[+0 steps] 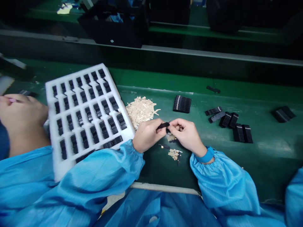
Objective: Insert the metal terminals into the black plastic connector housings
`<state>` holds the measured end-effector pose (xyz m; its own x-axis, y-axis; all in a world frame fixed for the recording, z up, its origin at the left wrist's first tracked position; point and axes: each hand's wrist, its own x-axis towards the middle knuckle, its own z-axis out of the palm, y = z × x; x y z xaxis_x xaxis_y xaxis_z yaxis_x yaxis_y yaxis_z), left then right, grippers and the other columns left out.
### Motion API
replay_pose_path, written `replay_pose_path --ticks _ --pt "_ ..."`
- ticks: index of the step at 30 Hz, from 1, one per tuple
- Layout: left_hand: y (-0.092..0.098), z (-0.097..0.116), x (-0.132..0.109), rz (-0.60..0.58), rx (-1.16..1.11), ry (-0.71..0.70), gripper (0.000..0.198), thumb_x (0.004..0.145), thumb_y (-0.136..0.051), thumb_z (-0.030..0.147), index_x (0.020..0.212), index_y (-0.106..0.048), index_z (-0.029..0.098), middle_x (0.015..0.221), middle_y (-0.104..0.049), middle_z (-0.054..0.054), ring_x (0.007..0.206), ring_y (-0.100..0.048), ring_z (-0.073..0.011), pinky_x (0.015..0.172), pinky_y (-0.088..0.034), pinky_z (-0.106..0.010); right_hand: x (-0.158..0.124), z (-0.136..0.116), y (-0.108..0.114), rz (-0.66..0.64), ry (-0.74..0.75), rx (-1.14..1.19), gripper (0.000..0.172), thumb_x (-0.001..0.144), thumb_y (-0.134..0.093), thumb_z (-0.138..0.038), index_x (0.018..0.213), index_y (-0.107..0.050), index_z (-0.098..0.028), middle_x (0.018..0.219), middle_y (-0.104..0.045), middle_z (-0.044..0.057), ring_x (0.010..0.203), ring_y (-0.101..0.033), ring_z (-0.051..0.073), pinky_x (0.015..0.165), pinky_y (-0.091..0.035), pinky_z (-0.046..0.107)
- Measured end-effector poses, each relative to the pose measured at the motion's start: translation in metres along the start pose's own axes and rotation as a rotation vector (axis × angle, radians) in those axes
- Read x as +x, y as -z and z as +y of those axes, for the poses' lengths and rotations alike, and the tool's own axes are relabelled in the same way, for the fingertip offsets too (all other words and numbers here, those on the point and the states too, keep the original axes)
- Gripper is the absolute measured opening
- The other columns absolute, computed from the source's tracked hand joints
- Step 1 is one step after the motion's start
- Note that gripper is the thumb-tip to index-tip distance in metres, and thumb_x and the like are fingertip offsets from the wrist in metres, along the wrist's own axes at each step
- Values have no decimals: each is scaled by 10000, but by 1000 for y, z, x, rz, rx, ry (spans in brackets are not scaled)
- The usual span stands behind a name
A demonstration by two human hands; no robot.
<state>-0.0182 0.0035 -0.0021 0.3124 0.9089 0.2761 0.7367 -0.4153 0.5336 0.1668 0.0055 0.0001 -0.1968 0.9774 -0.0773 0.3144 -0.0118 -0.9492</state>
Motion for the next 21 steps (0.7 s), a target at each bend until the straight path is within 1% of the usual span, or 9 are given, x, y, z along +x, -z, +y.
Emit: replay_pose_path --ticks 2,4,7,10,12,14,17,19,21 --pt "6 0 2 -2 -44 70 152 852 -590 214 705 -557 204 606 -571 25 561 -541 -130 551 -323 -266 1 -1 2 23 3 9 190 835 -712 -357 823 -704 -168 670 -628 5 578 -507 115 539 -393 255" --pt "14 0 5 40 -46 145 136 871 -591 237 741 -573 204 606 -573 28 564 -551 -128 560 -337 -258 4 -3 4 87 -3 36 186 834 -702 -351 799 -679 -170 677 -629 4 570 -502 111 539 -395 255" --pt "26 -2 8 150 115 213 206 916 -567 296 735 -571 198 638 -608 -5 594 -586 -155 574 -345 -277 8 -4 5 169 -24 56 168 837 -683 -329 783 -655 -173 653 -602 -10 533 -460 97 510 -361 248" --pt "30 -6 8 167 261 234 233 938 -565 355 781 -619 192 699 -654 -48 671 -638 -203 595 -377 -294 9 -3 4 158 -22 56 173 840 -683 -338 795 -649 -175 653 -586 -11 543 -458 104 511 -357 252" --pt "28 -8 8 156 234 231 153 938 -564 299 926 -672 190 803 -699 -65 767 -673 -223 651 -430 -301 7 -2 2 133 -3 42 178 851 -679 -345 806 -641 -177 676 -584 -6 578 -481 116 540 -382 261" --pt "26 -7 8 118 59 206 206 939 -551 241 1101 -675 209 908 -727 -54 826 -688 -205 718 -473 -294 5 -2 2 106 42 -4 158 869 -660 -324 808 -636 -180 712 -579 1 620 -498 125 574 -400 270" --pt "23 -2 7 -52 -303 164 318 960 -547 300 1263 -637 257 956 -741 -13 764 -679 -151 729 -500 -260 2 -4 3 30 129 -110 108 882 -624 -245 792 -636 -185 733 -539 -5 629 -471 121 569 -377 269" --pt "22 1 8 -167 -413 151 355 958 -556 324 1304 -622 281 944 -740 4 729 -665 -139 703 -495 -249 1 -6 5 -22 168 -169 99 879 -611 -198 781 -630 -190 717 -500 -18 601 -430 111 545 -346 268" --pt "22 3 8 -214 -401 149 290 944 -571 321 1214 -665 276 878 -727 13 725 -652 -146 679 -474 -248 0 -6 5 -46 192 -208 106 878 -607 -176 776 -628 -194 702 -474 -27 581 -402 106 531 -328 270"
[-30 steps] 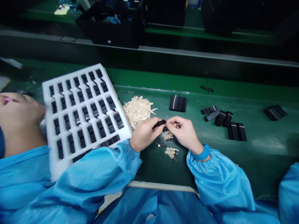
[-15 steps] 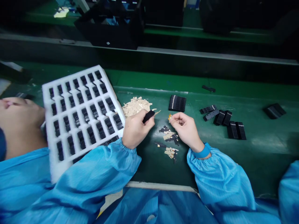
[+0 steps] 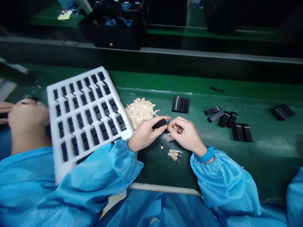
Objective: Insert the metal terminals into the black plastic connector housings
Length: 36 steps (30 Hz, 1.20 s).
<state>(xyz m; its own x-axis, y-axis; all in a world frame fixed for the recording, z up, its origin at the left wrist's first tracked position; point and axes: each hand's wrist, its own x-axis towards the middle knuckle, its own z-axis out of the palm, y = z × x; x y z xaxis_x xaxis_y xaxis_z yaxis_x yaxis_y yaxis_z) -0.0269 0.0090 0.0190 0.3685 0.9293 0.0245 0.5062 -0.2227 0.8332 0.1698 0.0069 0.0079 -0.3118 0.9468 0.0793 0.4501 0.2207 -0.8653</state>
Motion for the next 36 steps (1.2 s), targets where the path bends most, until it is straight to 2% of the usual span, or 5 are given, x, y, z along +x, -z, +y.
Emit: replay_pose_path --ticks 6,10,21,28,36 --pt "0 -1 1 101 81 79 153 905 -603 337 815 -625 215 606 -564 43 588 -546 -131 557 -349 -241 -2 3 -3 136 -27 -22 27 889 -647 -239 885 -644 -212 710 -531 -15 612 -476 130 568 -391 281" --pt "-1 1 1 152 76 77 135 898 -604 325 822 -622 214 597 -552 44 569 -526 -125 558 -337 -240 -4 4 -7 141 -71 1 117 919 -630 -323 878 -638 -214 706 -582 -1 591 -497 136 546 -401 283" --pt "-6 -2 1 49 -50 79 139 905 -591 323 831 -606 206 619 -516 49 601 -496 -119 572 -352 -244 -3 2 -10 57 -122 147 137 899 -623 -317 851 -655 -192 676 -591 -4 587 -516 130 539 -408 261" --pt "2 -3 12 474 -426 255 136 917 -582 317 914 -608 184 691 -537 37 514 -489 -82 487 -394 -224 4 11 -8 275 -155 86 78 862 -611 -259 848 -650 -194 704 -604 -1 581 -499 126 538 -384 255" --pt "-2 -1 9 451 -397 202 119 901 -614 303 924 -633 188 796 -650 2 682 -597 -114 590 -473 -223 16 4 -17 232 56 -321 218 899 -675 -360 755 -614 -209 707 -578 1 618 -503 147 618 -402 300"
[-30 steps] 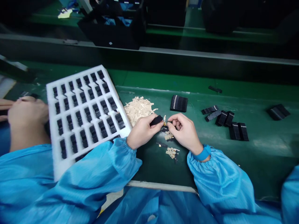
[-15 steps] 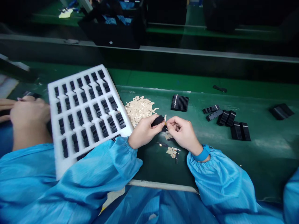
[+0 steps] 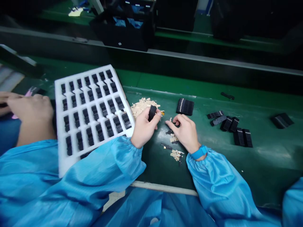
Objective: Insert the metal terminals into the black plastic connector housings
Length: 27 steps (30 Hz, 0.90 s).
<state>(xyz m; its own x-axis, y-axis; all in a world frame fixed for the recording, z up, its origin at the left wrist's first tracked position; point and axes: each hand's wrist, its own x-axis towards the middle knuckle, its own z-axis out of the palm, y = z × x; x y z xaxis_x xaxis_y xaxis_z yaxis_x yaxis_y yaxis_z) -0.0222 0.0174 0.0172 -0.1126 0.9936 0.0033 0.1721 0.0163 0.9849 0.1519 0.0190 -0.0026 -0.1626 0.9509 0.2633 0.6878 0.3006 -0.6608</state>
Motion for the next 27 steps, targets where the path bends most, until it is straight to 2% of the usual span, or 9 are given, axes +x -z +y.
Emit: replay_pose_path --ticks 3,6,8,11,13,17,20,23,27 --pt "0 0 -1 -1 9 -5 125 903 -615 299 944 -641 184 867 -680 -16 760 -633 -130 643 -502 -237 -2 5 7 -17 28 19 257 964 -607 -387 784 -649 -208 732 -614 19 628 -533 158 623 -423 311" --pt "0 1 -1 0 -5 -13 130 903 -619 297 964 -646 185 900 -689 -21 821 -652 -139 691 -522 -245 -3 12 12 -104 172 -30 255 991 -566 -349 822 -690 -205 842 -688 67 797 -619 207 763 -482 352" --pt "0 1 -1 7 -24 -14 139 897 -627 289 989 -645 185 915 -691 -23 837 -659 -139 700 -525 -243 -1 13 11 -199 273 -92 219 996 -556 -330 958 -735 -211 1041 -737 100 1001 -638 256 916 -477 419" --pt "1 0 -1 29 1 -30 182 892 -645 295 1033 -632 179 908 -688 -26 806 -661 -134 684 -521 -237 1 11 8 -335 363 -78 306 1013 -518 -302 1269 -680 -255 1359 -670 81 1303 -544 293 1085 -406 505" --pt "2 -3 -3 48 95 -88 222 905 -647 325 1072 -620 183 853 -677 -12 751 -651 -128 681 -514 -240 1 9 10 -294 345 22 341 1021 -500 -292 1329 -645 -265 1405 -643 67 1359 -514 279 1127 -389 510" --pt "4 -10 -11 57 420 -413 282 950 -611 386 1167 -635 208 845 -693 -30 764 -662 -152 767 -512 -276 -5 8 20 2 49 228 244 1002 -536 -350 1004 -750 -232 1039 -759 80 991 -687 247 919 -528 429" --pt "6 -13 -15 -4 559 -576 300 958 -600 413 1171 -660 210 906 -709 -69 809 -664 -180 814 -501 -304 -6 10 26 3 -97 312 259 958 -605 -394 842 -741 -207 845 -725 62 791 -664 209 732 -518 355" --pt "5 -11 -15 -95 413 -471 361 911 -673 427 1199 -621 216 776 -632 -13 720 -615 -153 759 -491 -285 -4 11 29 -81 -170 429 254 921 -655 -418 855 -759 -195 831 -716 55 750 -633 182 681 -493 317" --pt "3 -5 -8 -338 30 -118 516 805 -787 370 1223 -534 203 654 -417 80 592 -464 -98 598 -422 -229 -3 10 33 -322 -200 676 286 899 -683 -465 940 -792 -203 877 -709 49 647 -576 127 591 -478 269"
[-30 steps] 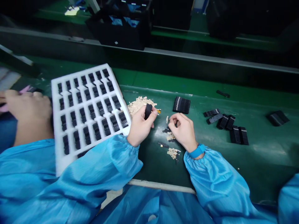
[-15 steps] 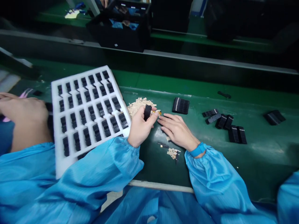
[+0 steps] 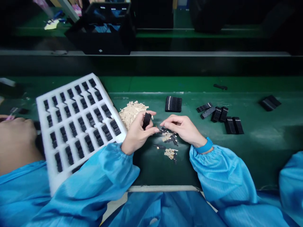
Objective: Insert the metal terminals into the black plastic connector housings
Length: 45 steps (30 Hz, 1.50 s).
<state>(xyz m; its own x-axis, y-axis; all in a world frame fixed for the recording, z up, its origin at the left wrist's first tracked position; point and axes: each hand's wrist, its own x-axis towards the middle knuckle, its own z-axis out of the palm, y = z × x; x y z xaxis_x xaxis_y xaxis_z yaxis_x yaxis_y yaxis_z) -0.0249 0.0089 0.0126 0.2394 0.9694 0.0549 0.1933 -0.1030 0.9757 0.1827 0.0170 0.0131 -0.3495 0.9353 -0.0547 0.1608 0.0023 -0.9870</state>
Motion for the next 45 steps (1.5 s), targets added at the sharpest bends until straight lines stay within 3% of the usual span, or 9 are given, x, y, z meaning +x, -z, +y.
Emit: replay_pose_path --ticks 4,8,14,20,27,32,36,41,45 --pt "0 0 5 -190 -208 175 530 761 -800 339 1184 -528 172 667 -403 86 581 -426 -80 560 -405 -221 -4 -3 -3 -194 -23 149 282 892 -701 -452 1030 -794 -225 982 -709 60 695 -623 129 609 -520 261" --pt "0 -3 6 -177 -232 242 531 753 -796 341 1176 -527 166 646 -397 95 545 -418 -72 527 -399 -219 -5 -1 -7 -96 0 219 209 821 -795 -380 964 -787 -228 947 -704 48 790 -654 153 707 -560 281" --pt "0 -1 8 -153 -182 275 493 793 -762 366 1178 -543 151 647 -448 87 527 -471 -71 532 -413 -214 -4 9 -7 42 30 292 141 803 -817 -320 838 -734 -211 823 -675 10 669 -587 113 611 -504 242" --pt "-2 1 5 -72 -10 216 375 886 -635 503 1058 -641 170 843 -629 -5 647 -575 -107 589 -441 -235 -1 8 -14 322 4 55 150 834 -781 -346 896 -751 -213 787 -697 8 630 -577 110 616 -510 247" --pt "-3 -5 5 -25 187 185 188 904 -591 349 890 -654 173 751 -624 3 716 -573 -138 648 -413 -251 -4 4 -18 298 33 -16 160 903 -704 -350 984 -758 -223 866 -745 29 642 -599 114 631 -528 255" --pt "-3 -4 5 3 178 189 230 913 -585 380 872 -654 165 728 -617 -1 653 -550 -129 604 -403 -243 -3 1 -17 368 61 -60 183 887 -719 -336 1030 -751 -227 896 -746 30 674 -606 121 641 -531 257" --pt "-5 -5 4 62 150 191 322 893 -621 486 988 -673 182 833 -680 -19 723 -607 -146 649 -434 -250 -4 -2 -18 318 44 -64 180 890 -708 -352 1006 -756 -223 855 -743 29 642 -594 122 606 -523 259" --pt "-6 -8 5 38 220 178 226 877 -625 391 817 -641 173 726 -629 -2 708 -583 -147 667 -429 -257 -5 -3 -21 298 58 -60 185 901 -694 -346 1025 -749 -220 897 -729 34 657 -584 120 637 -517 270" --pt "-5 -7 6 20 216 202 217 867 -616 379 793 -614 175 715 -607 6 685 -561 -138 639 -408 -251 -3 2 -19 321 73 -52 321 889 -710 -329 1194 -678 -235 932 -683 23 680 -564 119 631 -487 268"
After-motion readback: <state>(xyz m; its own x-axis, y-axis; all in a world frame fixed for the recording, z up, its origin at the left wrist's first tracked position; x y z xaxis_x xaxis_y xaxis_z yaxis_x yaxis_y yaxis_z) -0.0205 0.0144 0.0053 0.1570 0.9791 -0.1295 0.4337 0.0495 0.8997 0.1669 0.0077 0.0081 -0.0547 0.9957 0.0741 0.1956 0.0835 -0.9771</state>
